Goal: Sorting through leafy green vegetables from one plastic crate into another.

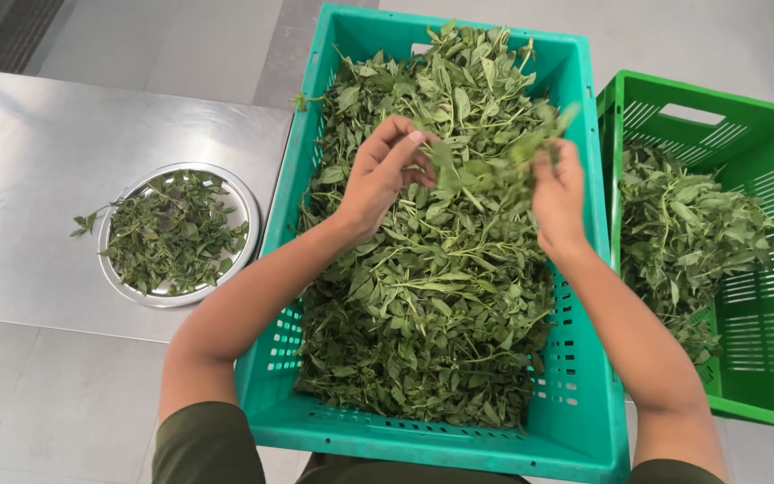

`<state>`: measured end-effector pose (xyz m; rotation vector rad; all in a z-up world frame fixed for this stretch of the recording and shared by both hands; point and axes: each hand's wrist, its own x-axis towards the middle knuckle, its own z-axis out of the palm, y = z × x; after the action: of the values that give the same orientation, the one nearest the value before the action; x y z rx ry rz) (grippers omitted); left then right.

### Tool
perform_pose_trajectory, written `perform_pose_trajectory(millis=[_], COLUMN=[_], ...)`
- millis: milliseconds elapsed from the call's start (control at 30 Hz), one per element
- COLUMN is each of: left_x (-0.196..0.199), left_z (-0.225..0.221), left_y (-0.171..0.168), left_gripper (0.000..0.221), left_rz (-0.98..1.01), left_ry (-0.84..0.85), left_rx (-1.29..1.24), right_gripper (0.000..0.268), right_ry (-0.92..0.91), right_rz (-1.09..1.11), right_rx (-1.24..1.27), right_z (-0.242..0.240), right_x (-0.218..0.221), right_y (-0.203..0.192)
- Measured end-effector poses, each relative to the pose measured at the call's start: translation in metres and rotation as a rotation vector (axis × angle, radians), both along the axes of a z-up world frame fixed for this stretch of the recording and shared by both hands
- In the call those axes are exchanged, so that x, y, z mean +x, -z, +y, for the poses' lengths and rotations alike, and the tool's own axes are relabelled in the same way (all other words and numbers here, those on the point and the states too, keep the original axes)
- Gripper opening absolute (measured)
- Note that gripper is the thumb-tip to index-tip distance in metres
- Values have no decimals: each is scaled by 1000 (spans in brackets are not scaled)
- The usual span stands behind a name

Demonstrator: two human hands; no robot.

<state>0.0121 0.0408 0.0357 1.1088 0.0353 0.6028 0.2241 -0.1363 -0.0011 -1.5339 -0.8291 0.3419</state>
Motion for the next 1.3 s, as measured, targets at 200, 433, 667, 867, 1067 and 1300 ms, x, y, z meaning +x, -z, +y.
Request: perform_pose_trajectory(millis=[200,433,667,867,1067,1300], left_x=[7,10,8,5,1,2], left_z=[10,-2,-14,-7,-15,-17], left_y=[14,14,19,12,0,14], left_gripper=[14,14,21,20,19,16], left_rz=[-28,91,159,70,103,275], left_ry=[-93,-90,-83,2,-2,-57], left_rx=[-75,65,283,166,311,499], right_gripper=[10,15,29,40,44,49], right_ry=[-45,-267,-496,-417,-519,-452], right_rz=[579,178,-14,178,183,-47], right_rx=[465,-102,-212,-354,-353,-551], right_z=[-2,-3,1,-5,-5,-2], right_x=[-4,-22,-37,-17,-16,-46], right_y=[-36,-29,-7,1,4,-16])
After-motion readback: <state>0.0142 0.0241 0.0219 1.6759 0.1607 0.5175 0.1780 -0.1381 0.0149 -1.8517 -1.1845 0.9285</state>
